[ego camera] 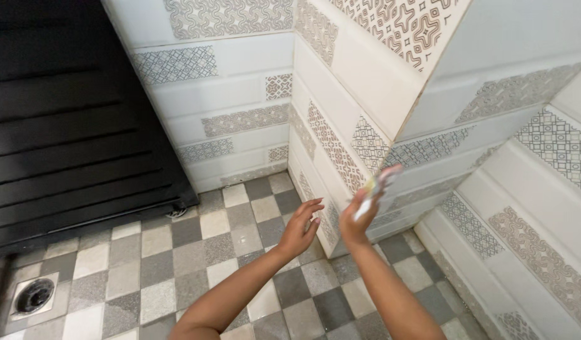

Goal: The person cleans the bathroom wall tiles by scrubbing the tiled surfaces with a sponge and by hand.

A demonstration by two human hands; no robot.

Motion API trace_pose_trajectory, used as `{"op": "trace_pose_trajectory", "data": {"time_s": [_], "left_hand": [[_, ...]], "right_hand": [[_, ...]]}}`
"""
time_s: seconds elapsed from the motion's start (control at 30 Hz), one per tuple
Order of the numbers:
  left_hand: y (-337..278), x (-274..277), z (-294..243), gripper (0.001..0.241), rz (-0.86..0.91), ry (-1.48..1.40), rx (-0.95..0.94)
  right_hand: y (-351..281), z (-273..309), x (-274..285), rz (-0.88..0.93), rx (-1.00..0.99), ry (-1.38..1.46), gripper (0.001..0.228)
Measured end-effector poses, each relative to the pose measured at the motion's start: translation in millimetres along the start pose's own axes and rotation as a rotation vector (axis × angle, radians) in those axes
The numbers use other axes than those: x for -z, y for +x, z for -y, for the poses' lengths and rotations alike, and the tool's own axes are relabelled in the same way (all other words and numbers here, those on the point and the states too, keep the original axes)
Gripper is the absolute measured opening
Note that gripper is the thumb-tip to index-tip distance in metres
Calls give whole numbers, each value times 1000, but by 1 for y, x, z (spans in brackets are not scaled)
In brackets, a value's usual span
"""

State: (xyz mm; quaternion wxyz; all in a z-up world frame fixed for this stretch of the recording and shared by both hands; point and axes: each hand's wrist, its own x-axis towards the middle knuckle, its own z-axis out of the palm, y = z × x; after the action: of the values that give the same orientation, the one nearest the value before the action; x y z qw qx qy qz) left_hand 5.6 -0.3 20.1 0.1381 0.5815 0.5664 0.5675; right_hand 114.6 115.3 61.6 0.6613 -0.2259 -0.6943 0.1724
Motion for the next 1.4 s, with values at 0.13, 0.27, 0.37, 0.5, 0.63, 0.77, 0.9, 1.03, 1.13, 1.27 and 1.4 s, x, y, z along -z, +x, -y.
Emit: {"op": "trace_pose_trajectory", "data": {"time_s": [0.13, 0.27, 0.37, 0.5, 0.63, 0.77, 0.9, 1.03, 1.13, 1.27, 1.4], "left_hand": [[8, -1, -24, 33, -7, -100, -33], [7, 0, -33, 34, -9, -109, -81], [7, -2, -29, 34, 2, -91, -91], [4, -7, -26, 32, 16, -65, -74], [1, -8, -26, 29, 21, -31, -92], [5, -4, -20, 30, 35, -28, -5], [1, -6, -7, 28, 3, 6, -56], [1, -8, -2, 27, 29, 12, -41], [5, -15, -1, 28, 54, 39, -53], [8, -30, 7, 30, 36, -128, 27], [10, -34, 21, 24, -1, 53, -136]], "right_hand": [[-3, 38, 16, 106, 390, -31, 41], [22, 33, 42, -80, 135, -78, 29], [69, 14, 60, -290, -59, 30, 43], [118, -18, 70, -421, -24, -87, 48], [110, -29, 43, -208, -103, -508, 48], [103, -39, 33, -147, 92, -294, 62], [137, -104, 58, -230, 53, -302, 59], [147, -153, 93, -293, -541, -223, 58], [98, -122, 59, -357, -691, -99, 62], [21, -20, -5, -229, -75, -78, 61], [77, -39, 16, -136, 299, -233, 57]]}}
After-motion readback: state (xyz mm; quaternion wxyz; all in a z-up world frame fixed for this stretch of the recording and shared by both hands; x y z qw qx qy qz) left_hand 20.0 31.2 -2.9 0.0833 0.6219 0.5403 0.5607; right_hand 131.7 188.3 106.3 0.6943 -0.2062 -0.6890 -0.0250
